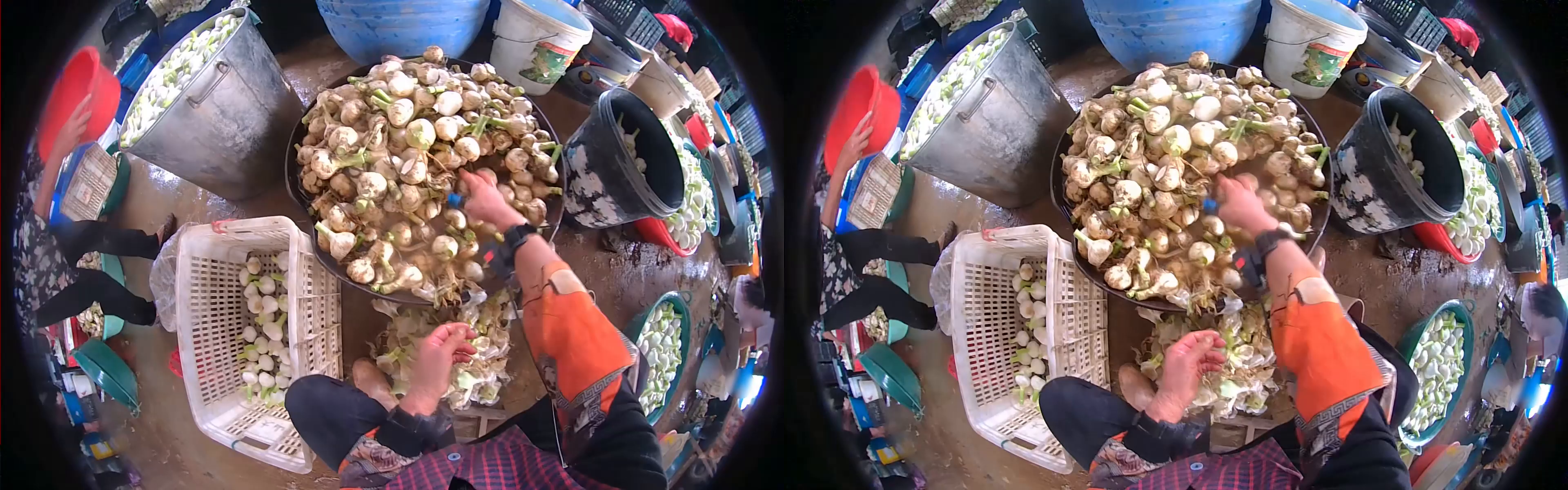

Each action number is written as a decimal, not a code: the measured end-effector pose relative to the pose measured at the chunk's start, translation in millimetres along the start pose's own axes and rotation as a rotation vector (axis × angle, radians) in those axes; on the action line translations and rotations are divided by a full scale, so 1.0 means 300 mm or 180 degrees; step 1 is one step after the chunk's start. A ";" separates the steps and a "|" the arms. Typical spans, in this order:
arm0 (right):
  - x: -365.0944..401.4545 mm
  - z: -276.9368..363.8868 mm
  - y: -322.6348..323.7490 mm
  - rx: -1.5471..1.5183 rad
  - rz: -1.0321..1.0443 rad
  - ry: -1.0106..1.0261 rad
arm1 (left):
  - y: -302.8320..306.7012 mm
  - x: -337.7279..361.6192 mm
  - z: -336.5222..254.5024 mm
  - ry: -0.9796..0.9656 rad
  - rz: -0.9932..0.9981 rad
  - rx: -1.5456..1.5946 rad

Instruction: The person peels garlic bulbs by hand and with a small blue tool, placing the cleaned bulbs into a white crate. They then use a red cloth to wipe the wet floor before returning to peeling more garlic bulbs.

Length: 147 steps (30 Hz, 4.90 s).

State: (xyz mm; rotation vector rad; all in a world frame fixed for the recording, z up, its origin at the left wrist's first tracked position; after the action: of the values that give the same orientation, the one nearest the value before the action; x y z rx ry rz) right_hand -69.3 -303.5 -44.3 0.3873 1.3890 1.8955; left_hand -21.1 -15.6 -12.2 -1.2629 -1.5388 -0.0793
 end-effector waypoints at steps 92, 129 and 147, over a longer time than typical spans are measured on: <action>0.626 0.553 0.344 -0.0879 -0.0424 0.0867 | 0.012 0.074 -0.040 -0.0522 0.1487 0.0913; 0.535 0.526 0.276 -0.1273 0.0359 0.0756 | -0.002 0.077 -0.055 -0.3162 -0.1814 -0.3321; 0.583 0.541 0.269 -0.2667 -0.0540 -0.0090 | 0.038 0.069 -0.100 -0.0941 0.0787 0.0636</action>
State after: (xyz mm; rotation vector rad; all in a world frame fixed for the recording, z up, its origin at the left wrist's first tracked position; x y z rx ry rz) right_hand -117.8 -78.3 57.9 -0.1169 0.4904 2.1103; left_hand 10.6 -15.9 9.2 -1.3348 -1.5793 0.4279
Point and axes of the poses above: each hand's wrist, its own x-axis away from the middle knuckle, its own y-axis out of the back of the hand, z = x × y, the point moved 2 cm from there along -x, towards the middle knuckle, and after that the axes turned 13 degrees about y, right-handed, at the moved point
